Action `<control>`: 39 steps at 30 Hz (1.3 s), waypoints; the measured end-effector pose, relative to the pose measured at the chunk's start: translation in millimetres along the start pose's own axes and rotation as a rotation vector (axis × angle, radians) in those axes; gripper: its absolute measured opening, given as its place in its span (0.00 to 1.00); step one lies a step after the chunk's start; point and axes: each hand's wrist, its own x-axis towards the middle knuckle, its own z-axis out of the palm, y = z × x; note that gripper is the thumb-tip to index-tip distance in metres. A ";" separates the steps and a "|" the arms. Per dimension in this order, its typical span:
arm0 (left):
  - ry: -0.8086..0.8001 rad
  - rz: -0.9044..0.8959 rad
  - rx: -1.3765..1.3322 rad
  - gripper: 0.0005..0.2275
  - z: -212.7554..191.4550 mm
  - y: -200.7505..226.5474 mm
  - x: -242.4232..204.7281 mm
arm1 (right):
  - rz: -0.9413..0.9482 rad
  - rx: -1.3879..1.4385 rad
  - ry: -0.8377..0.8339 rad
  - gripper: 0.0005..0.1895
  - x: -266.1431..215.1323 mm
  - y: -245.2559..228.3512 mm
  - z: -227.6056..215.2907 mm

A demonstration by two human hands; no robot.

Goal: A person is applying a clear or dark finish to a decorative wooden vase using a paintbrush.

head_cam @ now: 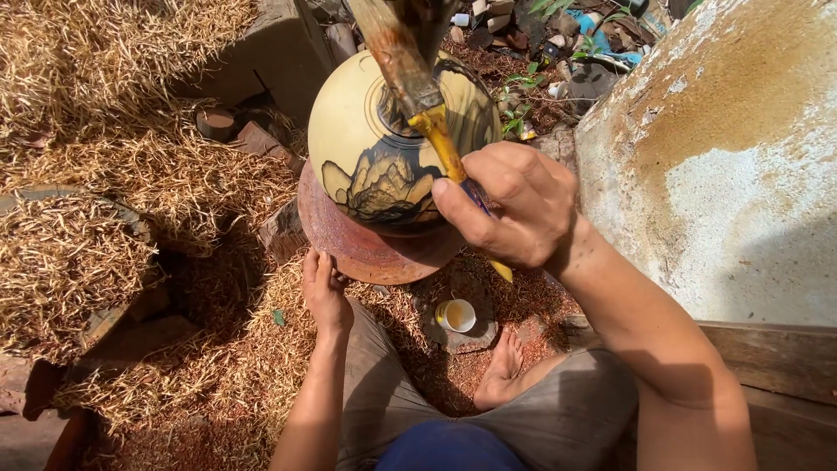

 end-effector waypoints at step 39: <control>0.120 -0.093 0.014 0.38 5.6 7.0 -6.2 | 0.101 0.031 0.122 0.17 -17.6 14.0 -70.6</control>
